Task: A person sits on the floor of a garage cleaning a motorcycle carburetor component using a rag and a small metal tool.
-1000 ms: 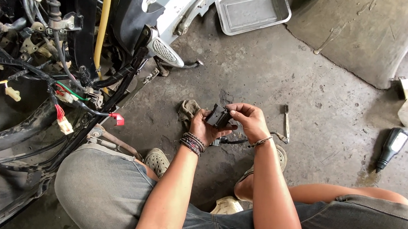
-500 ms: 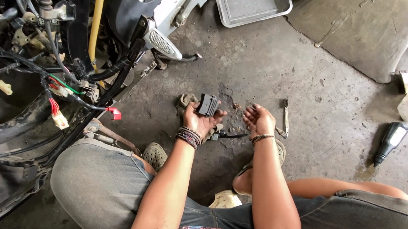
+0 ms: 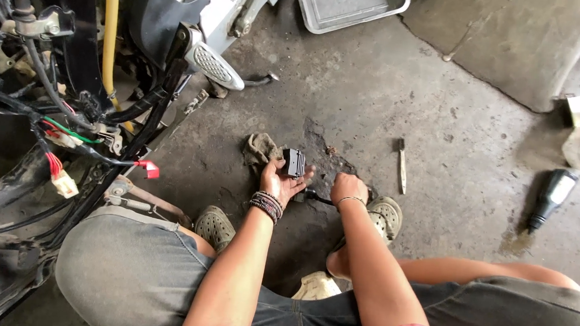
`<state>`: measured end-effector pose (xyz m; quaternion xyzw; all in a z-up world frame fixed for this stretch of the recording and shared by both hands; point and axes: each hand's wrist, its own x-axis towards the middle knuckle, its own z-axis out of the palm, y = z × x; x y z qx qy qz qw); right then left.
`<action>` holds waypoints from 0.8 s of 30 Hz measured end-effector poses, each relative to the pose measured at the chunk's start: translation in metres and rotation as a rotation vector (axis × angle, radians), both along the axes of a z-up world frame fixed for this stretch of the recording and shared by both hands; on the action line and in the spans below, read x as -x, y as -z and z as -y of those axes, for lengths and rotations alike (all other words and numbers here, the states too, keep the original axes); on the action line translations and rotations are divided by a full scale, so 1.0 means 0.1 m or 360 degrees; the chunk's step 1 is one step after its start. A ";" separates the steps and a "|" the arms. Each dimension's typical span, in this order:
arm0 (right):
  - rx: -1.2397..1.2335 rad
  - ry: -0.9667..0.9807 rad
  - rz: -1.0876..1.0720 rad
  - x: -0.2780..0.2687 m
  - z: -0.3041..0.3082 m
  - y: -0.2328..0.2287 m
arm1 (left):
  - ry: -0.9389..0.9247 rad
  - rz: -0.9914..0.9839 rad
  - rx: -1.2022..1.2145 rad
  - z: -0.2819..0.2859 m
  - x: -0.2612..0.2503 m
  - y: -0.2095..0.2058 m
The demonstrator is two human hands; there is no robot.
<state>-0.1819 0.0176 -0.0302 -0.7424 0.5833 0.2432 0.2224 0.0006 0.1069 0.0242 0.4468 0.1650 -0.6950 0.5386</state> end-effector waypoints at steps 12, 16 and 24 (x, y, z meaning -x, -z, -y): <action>0.0298 -0.0230 0.0183 -0.26 0.08 0.31 | -0.0042 0.0013 -0.0127 -0.19 -0.16 0.23; 0.0314 -0.0219 0.0184 -0.26 0.08 0.35 | -0.0022 -0.0009 -0.0114 -0.09 -0.17 0.00; -0.0257 0.1355 0.1614 -0.51 0.33 -0.51 | -0.0080 -0.0325 0.0167 0.14 -0.11 0.09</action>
